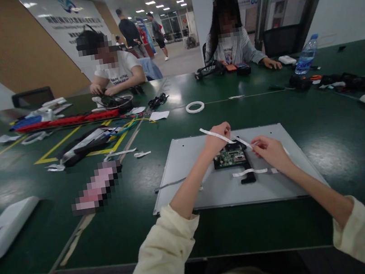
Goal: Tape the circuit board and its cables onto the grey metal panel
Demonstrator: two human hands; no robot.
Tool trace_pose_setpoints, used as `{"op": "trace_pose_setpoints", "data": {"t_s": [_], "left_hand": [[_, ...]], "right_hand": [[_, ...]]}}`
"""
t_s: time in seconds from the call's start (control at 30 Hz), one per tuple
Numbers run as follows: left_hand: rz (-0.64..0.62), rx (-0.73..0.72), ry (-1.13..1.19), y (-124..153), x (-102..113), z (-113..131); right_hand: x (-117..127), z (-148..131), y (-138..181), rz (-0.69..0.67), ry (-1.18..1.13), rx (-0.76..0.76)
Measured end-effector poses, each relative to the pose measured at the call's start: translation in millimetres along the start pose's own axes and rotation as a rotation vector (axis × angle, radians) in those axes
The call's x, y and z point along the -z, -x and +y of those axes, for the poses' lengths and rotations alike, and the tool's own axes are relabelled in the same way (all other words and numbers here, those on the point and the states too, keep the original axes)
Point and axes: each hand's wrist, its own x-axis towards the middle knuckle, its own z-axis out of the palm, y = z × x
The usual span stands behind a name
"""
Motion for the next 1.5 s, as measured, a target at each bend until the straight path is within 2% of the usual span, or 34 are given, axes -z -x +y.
{"op": "trace_pose_setpoints", "data": {"t_s": [0.3,0.93,1.5], "left_hand": [[-0.12,-0.043,-0.074,-6,-8,-12],[-0.163,-0.06,-0.146,-1,-13,-11],[-0.172,-0.024,-0.237,-1,-16,-11]], "right_hand": [[-1,-2,-5,-0.027,0.184,0.058],[-2,-3,-5,-0.066,0.324,0.132],[-8,-12,-3,-0.1,0.643,0.132]]}}
